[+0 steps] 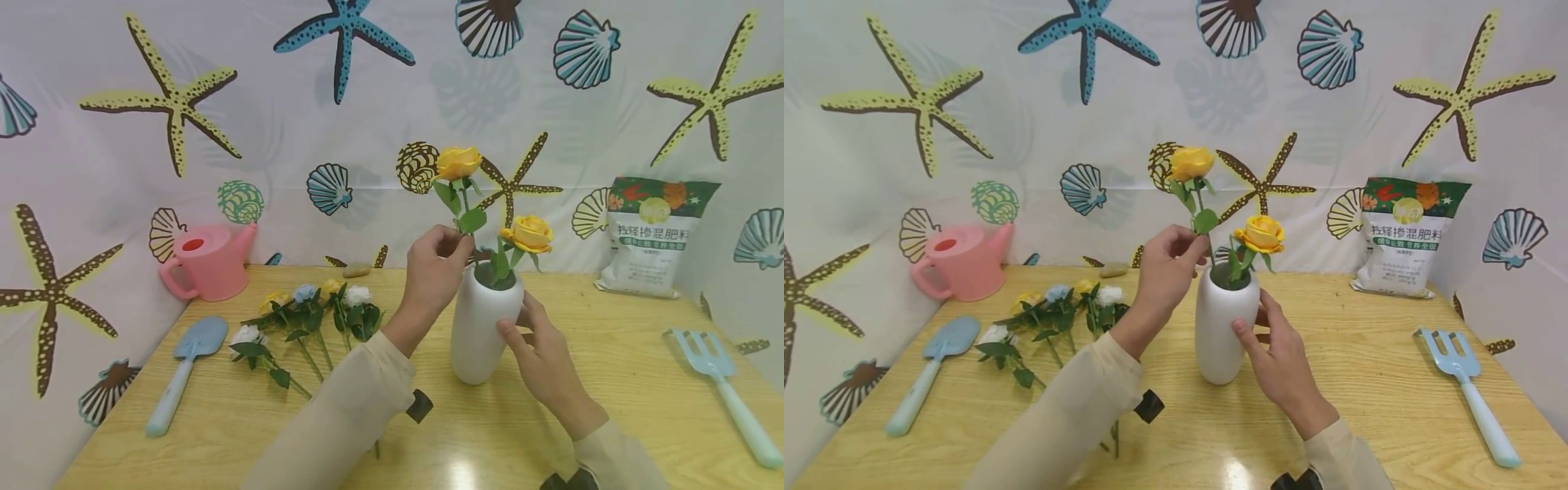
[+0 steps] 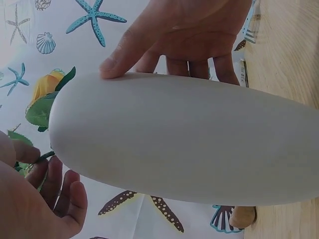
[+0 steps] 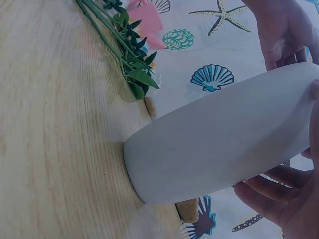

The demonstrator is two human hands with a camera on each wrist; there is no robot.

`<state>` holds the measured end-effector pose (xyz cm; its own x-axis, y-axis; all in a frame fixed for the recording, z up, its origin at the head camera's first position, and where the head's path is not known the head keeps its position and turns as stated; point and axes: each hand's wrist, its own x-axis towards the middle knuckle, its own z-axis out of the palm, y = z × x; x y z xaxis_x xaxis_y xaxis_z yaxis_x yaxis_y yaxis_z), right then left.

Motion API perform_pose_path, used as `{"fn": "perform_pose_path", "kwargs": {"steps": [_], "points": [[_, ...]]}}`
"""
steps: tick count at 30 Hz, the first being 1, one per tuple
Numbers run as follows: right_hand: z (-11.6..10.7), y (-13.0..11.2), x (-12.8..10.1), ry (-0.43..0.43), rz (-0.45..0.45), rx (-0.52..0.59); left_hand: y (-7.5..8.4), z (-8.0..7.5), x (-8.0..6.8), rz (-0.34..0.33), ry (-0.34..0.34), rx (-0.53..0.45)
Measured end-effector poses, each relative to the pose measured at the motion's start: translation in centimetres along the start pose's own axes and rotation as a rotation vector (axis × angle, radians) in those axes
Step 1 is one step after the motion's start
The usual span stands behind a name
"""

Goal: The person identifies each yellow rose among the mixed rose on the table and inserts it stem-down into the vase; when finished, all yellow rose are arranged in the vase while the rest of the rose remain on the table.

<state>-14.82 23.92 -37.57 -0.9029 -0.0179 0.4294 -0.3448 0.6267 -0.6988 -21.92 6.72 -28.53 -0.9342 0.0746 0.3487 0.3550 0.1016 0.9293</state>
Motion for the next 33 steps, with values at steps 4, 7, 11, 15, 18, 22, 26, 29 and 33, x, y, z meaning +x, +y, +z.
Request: {"fn": "perform_pose_path", "kwargs": {"steps": [4,7,11,15,18,22,26,29,33], "points": [[0.0,0.1,0.0,0.001,0.000,0.003,0.2,0.0,0.1,-0.033,-0.072,0.107],[0.1,0.1,0.1,0.005,-0.002,0.001,0.3,-0.1,0.0,-0.040,-0.115,0.167],[0.1,0.1,0.2,0.008,-0.002,-0.003,0.3,-0.3,0.0,-0.066,-0.120,0.175],[0.1,0.1,0.2,0.009,-0.001,0.000,0.2,-0.4,0.0,-0.088,-0.106,0.174],[0.1,0.0,0.1,0.009,-0.003,0.002,0.1,-0.3,0.0,-0.059,-0.091,0.169],[0.1,0.0,0.1,0.010,-0.001,-0.002,0.0,-0.1,0.1,-0.019,-0.095,0.160],[0.1,0.0,0.1,0.008,0.004,-0.006,-0.2,0.0,0.0,-0.022,-0.114,0.156],[0.1,0.0,0.1,0.003,0.008,-0.005,-0.4,-0.1,0.0,-0.015,-0.124,0.149],[0.1,-0.1,0.0,0.002,0.012,-0.006,-0.7,-0.6,0.0,0.019,-0.146,0.115]]}}
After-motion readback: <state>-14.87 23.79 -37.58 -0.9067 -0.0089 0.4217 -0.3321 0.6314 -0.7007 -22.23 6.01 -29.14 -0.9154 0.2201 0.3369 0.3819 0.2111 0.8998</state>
